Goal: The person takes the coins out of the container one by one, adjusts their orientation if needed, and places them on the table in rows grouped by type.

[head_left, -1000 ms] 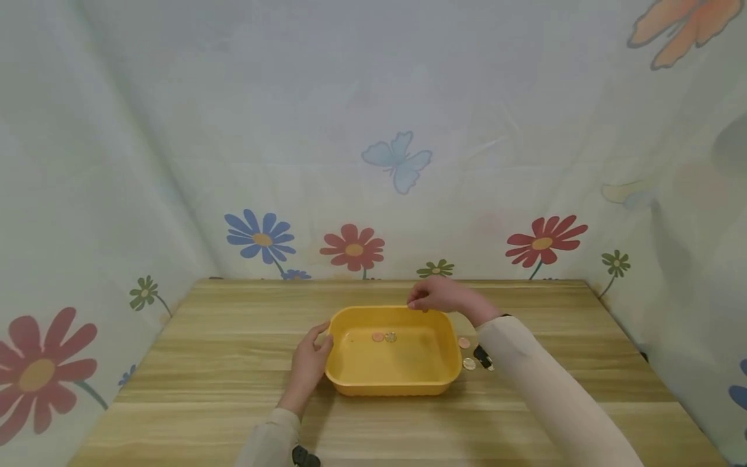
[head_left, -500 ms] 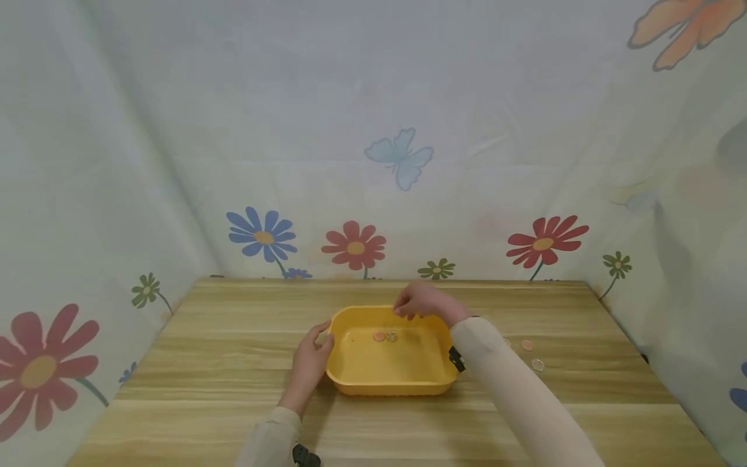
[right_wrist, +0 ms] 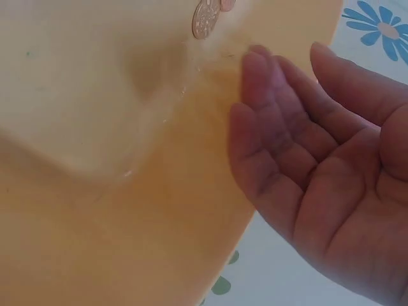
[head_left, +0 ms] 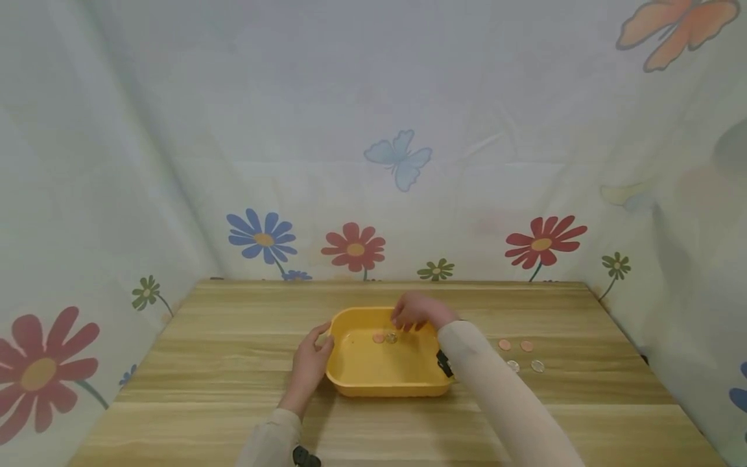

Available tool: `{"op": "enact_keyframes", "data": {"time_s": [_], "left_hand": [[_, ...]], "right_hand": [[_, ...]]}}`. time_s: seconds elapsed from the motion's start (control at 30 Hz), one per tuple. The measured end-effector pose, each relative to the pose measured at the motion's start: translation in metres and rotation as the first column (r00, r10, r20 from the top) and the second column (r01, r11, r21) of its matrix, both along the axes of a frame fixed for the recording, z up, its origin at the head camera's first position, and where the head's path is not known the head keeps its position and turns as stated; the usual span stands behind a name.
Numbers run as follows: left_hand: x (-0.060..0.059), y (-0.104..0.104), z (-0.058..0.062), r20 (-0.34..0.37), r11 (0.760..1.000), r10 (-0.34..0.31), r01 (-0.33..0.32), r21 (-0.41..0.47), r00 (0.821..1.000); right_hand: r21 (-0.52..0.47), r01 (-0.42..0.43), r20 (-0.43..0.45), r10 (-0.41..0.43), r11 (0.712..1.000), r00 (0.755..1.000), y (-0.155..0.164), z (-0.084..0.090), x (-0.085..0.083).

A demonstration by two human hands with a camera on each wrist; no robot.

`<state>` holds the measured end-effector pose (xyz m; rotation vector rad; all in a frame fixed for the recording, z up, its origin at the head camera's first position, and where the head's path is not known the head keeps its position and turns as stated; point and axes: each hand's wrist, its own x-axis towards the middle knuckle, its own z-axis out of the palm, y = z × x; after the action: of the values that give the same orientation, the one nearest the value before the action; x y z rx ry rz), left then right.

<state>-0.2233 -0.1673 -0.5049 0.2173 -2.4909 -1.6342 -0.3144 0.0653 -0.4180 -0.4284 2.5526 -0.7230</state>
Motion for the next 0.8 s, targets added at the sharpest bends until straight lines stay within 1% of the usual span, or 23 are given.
{"op": "enact_keyframes", "data": {"time_s": [0.07,0.13,0.2,0.3,0.37,0.43,0.6,0.73,0.8], "left_hand": [[0.0,0.0,0.0,-0.001,1.0,0.0,0.0,0.001,1.0],[0.0,0.0,0.001,0.005,1.0,0.0,0.0,0.002,1.0],[0.0,0.0,0.001,0.008,1.0,-0.001,0.001,0.003,1.0],[-0.001,-0.001,0.002,0.014,1.0,-0.002,0.002,0.007,1.0],[-0.001,-0.001,0.002,0.015,1.0,-0.005,0.005,0.005,1.0],[-0.001,-0.001,0.003,0.011,1.0,-0.002,0.002,0.003,1.0],[-0.003,-0.002,0.004,0.008,1.0,0.005,-0.005,0.0,1.0],[-0.003,-0.002,0.004,0.02,1.0,-0.004,0.004,0.002,1.0],[-0.003,-0.002,0.004,0.024,1.0,-0.006,0.006,0.003,1.0]], "right_hand": [[0.009,0.015,0.025,-0.015,1.0,1.0,-0.002,-0.002,0.0],[0.045,0.015,0.039,-0.016,0.999,0.999,-0.005,-0.005,-0.001],[0.086,0.003,0.054,-0.008,0.996,0.998,-0.006,-0.009,-0.003],[0.114,-0.005,0.072,-0.003,0.993,0.997,-0.009,-0.014,-0.005],[0.097,0.002,0.086,-0.011,0.995,0.996,-0.009,-0.019,-0.006],[0.077,-0.011,0.087,0.004,0.997,0.996,-0.01,-0.023,-0.008],[0.02,-0.075,0.057,0.074,0.997,0.996,-0.011,-0.032,-0.011],[-0.037,-0.072,0.042,0.074,0.997,0.996,-0.013,-0.037,-0.01],[-0.045,-0.074,0.034,0.075,0.996,0.997,-0.014,-0.039,-0.009]]}}
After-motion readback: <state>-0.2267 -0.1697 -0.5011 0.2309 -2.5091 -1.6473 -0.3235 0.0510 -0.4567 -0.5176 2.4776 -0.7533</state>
